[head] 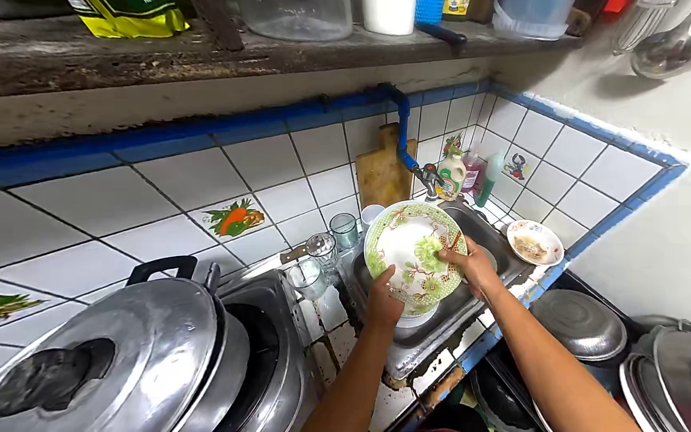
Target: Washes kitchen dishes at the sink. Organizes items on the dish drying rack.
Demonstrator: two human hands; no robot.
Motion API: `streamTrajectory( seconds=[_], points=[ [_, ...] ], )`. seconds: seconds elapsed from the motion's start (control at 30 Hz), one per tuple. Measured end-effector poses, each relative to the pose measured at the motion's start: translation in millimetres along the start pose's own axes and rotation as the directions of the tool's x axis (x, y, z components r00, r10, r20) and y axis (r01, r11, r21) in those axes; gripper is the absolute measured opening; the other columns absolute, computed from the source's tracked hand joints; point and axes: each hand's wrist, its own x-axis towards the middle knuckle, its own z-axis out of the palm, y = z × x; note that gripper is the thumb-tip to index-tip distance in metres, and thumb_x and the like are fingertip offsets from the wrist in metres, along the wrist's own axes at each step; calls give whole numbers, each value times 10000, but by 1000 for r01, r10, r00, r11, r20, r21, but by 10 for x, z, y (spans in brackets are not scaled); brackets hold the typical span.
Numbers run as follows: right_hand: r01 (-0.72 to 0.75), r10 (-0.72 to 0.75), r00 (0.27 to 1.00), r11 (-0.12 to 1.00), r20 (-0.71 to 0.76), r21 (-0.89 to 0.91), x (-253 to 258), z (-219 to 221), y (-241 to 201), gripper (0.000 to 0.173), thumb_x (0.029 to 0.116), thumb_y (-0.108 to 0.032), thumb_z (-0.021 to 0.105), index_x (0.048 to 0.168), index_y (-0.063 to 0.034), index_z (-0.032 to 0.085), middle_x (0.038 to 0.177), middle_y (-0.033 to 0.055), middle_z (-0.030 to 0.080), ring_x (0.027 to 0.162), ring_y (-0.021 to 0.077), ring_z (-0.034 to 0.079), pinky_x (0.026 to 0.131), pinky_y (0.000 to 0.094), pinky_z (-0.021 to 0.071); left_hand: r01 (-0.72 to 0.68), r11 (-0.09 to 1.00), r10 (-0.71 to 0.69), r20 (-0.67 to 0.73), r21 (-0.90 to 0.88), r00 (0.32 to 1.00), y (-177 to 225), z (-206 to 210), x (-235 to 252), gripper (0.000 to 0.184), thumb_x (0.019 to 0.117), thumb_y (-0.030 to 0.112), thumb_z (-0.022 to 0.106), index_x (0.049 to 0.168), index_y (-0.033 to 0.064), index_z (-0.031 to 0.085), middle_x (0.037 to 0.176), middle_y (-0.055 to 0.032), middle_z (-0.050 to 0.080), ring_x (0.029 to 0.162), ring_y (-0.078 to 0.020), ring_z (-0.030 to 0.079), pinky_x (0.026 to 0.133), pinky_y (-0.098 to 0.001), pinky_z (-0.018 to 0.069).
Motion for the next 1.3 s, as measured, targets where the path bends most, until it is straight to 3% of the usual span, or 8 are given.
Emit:
streamTrajectory(
  seconds=[0.13, 0.37, 0.73, 0.8, 0.9, 1.07, 1.17, 1.3],
  points=[
    [71, -78, 997, 932, -5, -355, 26, 77, -120, 308, 870, 58, 681, 1176, 20, 678, 1040, 97, 724, 917, 85, 689, 846, 278, 570, 114, 985, -109, 45, -129, 993, -250, -127, -53, 243, 1038, 68, 383, 1260, 67, 483, 1033, -119, 673, 904, -213, 703, 783, -422, 609],
    [225, -258, 964, 647, 68, -729, 27, 184, -185, 312, 931, -4, 580, 1213, -11, 714, 1132, 169, 731, 1067, 259, 695, 953, 475, 524, 346, 931, -349, -5, -113, 937, -432, -50, -5, 334, 1052, 136, 477, 1380, 71, 467, 1225, -170, 620, 1065, -280, 647, 892, -461, 556],
    [732, -630, 584, 137, 511, -668, 181, -76, 102, 384, 892, 29, 572, 1221, -62, 747, 1238, 220, 701, 982, 372, 739, 736, 518, 599, 318, 885, -367, 88, 339, 926, -584, -304, -144, 506, 1083, 135, 459, 1559, 42, 315, 1459, -199, 529, 1238, -267, 604, 1011, -421, 499],
    [773, -607, 530, 60, 592, -631, 204, -146, 76, 377, 892, 27, 574, 1216, -58, 747, 1261, 242, 686, 1009, 400, 729, 748, 528, 598, 139, 754, -304, 154, 642, 940, -599, -514, -332, 531, 1039, 115, 538, 1523, -34, 381, 1440, -229, 548, 1283, -287, 582, 1064, -429, 484],
    [821, -573, 436, -62, 694, -567, 274, -244, 40, 385, 863, 34, 568, 1194, -44, 749, 1269, 273, 675, 1063, 438, 713, 782, 538, 594, -183, 288, -200, 246, 940, 948, -515, -923, -697, 439, 1017, 150, 575, 1423, -19, 557, 1442, -203, 570, 1364, -294, 532, 1161, -427, 404],
    [860, -525, 340, -162, 780, -484, 385, -398, 20, 356, 869, 25, 560, 1157, -49, 756, 1252, 276, 682, 1132, 440, 690, 874, 517, 586, -308, -301, 269, 390, 903, 881, -728, -1894, -1226, 681, 911, 364, 676, 1414, -78, 549, 1485, -294, 502, 1394, -543, 428, 1116, -690, 348],
    [865, -513, 333, -168, 792, -472, 385, -457, -6, 356, 864, 26, 556, 1148, -51, 757, 1248, 272, 686, 1134, 437, 690, 882, 514, 585, -115, -451, 372, 304, 885, 877, -874, -2083, -1268, 1054, 862, 725, 527, 1457, -141, 448, 1524, -356, 412, 1414, -578, 373, 1128, -731, 272],
    [861, -511, 346, -159, 787, -482, 338, -520, -58, 347, 873, 26, 537, 1123, -60, 762, 1247, 259, 691, 1146, 418, 690, 898, 489, 582, -30, -466, 413, 247, 884, 876, -901, -1798, -793, 1135, 832, 782, 523, 1478, -144, 412, 1542, -362, 379, 1437, -570, 340, 1139, -736, 239]
  ],
)
